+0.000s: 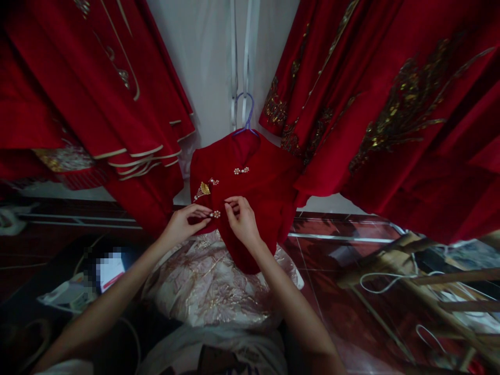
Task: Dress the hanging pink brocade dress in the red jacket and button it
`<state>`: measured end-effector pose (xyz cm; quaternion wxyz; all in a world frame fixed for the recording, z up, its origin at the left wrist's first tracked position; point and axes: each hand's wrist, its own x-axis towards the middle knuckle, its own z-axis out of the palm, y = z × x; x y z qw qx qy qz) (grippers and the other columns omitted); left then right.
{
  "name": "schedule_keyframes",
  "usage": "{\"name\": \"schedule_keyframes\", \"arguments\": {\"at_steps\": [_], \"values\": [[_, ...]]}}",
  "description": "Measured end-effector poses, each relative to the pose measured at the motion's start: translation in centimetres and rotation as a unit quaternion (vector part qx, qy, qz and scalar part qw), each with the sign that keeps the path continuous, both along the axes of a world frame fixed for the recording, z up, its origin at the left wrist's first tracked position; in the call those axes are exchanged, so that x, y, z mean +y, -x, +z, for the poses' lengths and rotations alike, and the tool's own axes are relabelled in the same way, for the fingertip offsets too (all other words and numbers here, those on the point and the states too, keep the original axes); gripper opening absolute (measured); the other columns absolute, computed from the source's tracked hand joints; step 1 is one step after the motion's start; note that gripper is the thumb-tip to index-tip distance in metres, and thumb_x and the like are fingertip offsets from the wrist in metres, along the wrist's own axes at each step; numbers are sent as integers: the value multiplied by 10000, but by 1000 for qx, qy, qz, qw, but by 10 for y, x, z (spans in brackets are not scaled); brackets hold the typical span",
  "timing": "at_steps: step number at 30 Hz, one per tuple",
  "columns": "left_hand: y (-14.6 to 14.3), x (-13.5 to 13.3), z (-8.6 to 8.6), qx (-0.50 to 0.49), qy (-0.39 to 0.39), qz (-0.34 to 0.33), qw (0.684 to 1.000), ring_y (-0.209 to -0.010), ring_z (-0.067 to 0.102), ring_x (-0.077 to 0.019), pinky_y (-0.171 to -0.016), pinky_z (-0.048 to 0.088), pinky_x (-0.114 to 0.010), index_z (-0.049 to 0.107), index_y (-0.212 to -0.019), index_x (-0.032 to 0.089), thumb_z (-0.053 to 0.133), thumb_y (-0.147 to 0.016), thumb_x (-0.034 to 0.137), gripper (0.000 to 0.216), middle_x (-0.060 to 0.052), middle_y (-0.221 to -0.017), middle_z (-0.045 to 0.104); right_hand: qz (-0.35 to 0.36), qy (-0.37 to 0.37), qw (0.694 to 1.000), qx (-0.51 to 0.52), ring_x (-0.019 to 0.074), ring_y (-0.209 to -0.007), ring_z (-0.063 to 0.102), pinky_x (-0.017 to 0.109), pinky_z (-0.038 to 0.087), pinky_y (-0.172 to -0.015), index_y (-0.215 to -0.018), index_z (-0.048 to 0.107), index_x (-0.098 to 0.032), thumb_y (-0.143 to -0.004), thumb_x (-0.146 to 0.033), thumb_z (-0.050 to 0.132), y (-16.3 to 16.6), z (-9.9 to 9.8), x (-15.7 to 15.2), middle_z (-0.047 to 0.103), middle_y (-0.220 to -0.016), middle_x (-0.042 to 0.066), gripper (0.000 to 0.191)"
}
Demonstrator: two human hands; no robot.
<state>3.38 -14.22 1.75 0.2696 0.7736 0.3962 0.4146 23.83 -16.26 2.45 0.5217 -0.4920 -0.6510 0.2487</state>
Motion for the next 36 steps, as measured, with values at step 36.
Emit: {"name": "schedule_keyframes", "arguments": {"at_steps": [36], "values": [[-1, 106, 49, 233, -219, 34, 947, -977, 467, -247, -917, 402, -425, 697, -1085, 219, 516, -921, 348, 276, -95, -968, 518, 41, 9, 997, -60, 113, -664, 608, 222, 477, -603, -946, 636, -210, -877, -285, 530, -22, 27, -4, 675, -814, 15, 148]]}}
